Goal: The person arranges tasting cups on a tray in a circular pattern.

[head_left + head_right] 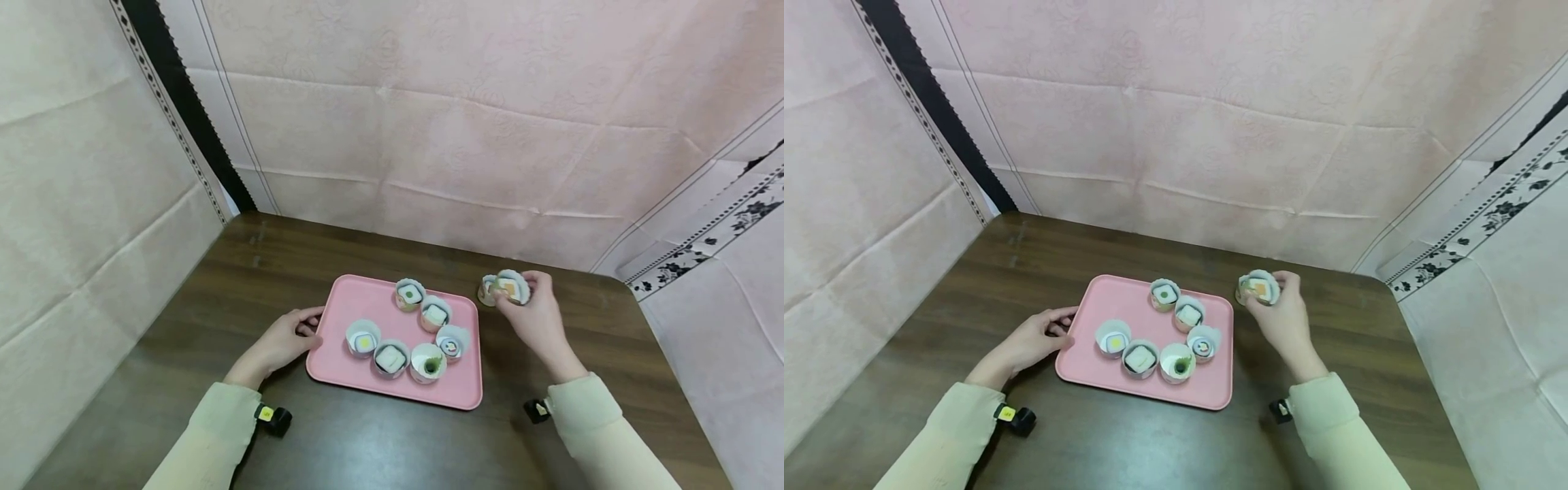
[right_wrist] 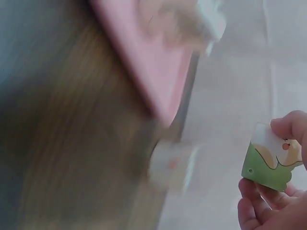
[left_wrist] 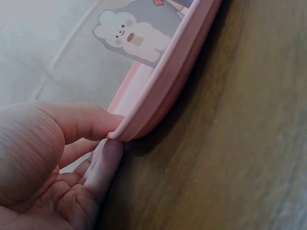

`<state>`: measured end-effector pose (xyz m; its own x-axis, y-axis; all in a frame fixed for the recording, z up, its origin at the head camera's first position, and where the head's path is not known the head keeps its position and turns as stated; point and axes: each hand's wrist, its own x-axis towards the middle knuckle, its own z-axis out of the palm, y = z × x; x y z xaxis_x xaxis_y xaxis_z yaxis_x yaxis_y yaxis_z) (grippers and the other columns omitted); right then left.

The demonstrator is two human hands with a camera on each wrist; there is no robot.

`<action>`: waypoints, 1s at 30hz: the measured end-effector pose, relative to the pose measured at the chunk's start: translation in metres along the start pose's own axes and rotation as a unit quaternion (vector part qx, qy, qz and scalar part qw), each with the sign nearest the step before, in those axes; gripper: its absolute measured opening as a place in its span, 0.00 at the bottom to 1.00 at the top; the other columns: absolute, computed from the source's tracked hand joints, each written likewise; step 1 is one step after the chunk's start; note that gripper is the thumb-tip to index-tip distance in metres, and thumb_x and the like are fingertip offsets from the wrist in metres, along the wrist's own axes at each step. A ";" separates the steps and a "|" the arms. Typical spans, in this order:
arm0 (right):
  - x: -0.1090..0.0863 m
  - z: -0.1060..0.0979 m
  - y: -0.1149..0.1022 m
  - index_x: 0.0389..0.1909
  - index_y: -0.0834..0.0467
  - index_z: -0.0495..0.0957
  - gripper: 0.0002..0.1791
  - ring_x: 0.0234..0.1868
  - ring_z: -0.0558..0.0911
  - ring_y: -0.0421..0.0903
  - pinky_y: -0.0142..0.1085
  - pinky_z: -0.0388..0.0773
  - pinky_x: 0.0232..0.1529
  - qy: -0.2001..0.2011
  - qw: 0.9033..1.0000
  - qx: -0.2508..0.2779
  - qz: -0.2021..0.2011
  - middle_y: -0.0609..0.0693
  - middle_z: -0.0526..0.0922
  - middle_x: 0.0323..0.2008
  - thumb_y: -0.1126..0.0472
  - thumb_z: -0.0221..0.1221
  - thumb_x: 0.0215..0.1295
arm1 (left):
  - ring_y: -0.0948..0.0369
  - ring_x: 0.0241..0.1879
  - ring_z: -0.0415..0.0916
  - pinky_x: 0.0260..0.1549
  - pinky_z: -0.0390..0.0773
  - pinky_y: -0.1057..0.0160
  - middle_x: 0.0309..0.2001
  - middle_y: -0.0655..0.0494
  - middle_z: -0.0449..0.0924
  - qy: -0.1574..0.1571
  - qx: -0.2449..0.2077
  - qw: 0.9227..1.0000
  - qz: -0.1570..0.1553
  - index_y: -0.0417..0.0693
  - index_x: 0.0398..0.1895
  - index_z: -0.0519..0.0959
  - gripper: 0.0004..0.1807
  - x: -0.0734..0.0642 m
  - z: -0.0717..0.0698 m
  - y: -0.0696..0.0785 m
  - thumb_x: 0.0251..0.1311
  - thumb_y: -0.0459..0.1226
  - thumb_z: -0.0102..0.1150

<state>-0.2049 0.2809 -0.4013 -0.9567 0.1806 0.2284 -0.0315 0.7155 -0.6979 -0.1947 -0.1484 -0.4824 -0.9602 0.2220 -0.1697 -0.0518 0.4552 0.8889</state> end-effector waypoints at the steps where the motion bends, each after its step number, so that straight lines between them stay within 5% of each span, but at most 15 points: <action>1: -0.001 0.005 -0.009 0.55 0.57 0.58 0.38 0.39 0.73 0.48 0.40 0.69 0.37 -0.007 1.000 0.004 -0.010 0.53 0.70 0.44 0.45 0.64 0.48 | 0.56 0.40 0.68 0.34 0.73 0.62 0.44 0.52 0.66 0.000 0.000 1.000 -0.001 0.54 0.61 0.66 0.31 0.000 0.000 0.000 0.50 0.35 0.62; 7: -0.011 0.040 -0.058 0.57 0.54 0.61 0.36 0.35 0.75 0.45 0.39 0.72 0.34 -0.074 0.995 0.016 -0.069 0.51 0.74 0.40 0.47 0.64 0.48 | 0.56 0.40 0.68 0.34 0.73 0.62 0.45 0.52 0.66 0.000 0.002 1.000 -0.008 0.55 0.61 0.65 0.32 0.001 -0.002 -0.001 0.50 0.35 0.62; 12: -0.022 0.070 -0.084 0.57 0.52 0.63 0.35 0.36 0.75 0.42 0.37 0.73 0.34 -0.129 0.988 0.031 -0.079 0.49 0.74 0.41 0.48 0.64 0.48 | 0.56 0.41 0.68 0.35 0.73 0.61 0.45 0.53 0.67 0.001 0.000 1.000 -0.011 0.55 0.61 0.66 0.31 0.000 -0.001 -0.001 0.50 0.35 0.62; 18: -0.030 0.099 -0.097 0.55 0.51 0.65 0.33 0.41 0.74 0.39 0.38 0.72 0.40 -0.150 0.984 0.026 -0.088 0.47 0.74 0.45 0.49 0.65 0.47 | 0.56 0.40 0.68 0.34 0.73 0.62 0.44 0.53 0.67 -0.002 -0.006 1.000 -0.011 0.56 0.60 0.67 0.31 -0.001 0.002 -0.003 0.50 0.35 0.62; 30: -0.035 0.124 -0.114 0.56 0.52 0.64 0.35 0.40 0.73 0.39 0.35 0.72 0.38 -0.198 0.977 0.009 -0.078 0.43 0.70 0.46 0.44 0.63 0.48 | 0.56 0.40 0.67 0.34 0.73 0.62 0.43 0.53 0.67 0.002 -0.003 1.000 -0.007 0.56 0.60 0.67 0.31 0.001 0.000 -0.001 0.49 0.35 0.63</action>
<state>-0.2039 0.1092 -0.4145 -0.9768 -0.2071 0.0555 -0.1877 0.7007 -0.6883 -0.1954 -0.1483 -0.4836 -0.9603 0.2123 -0.1809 -0.0672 0.4533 0.8888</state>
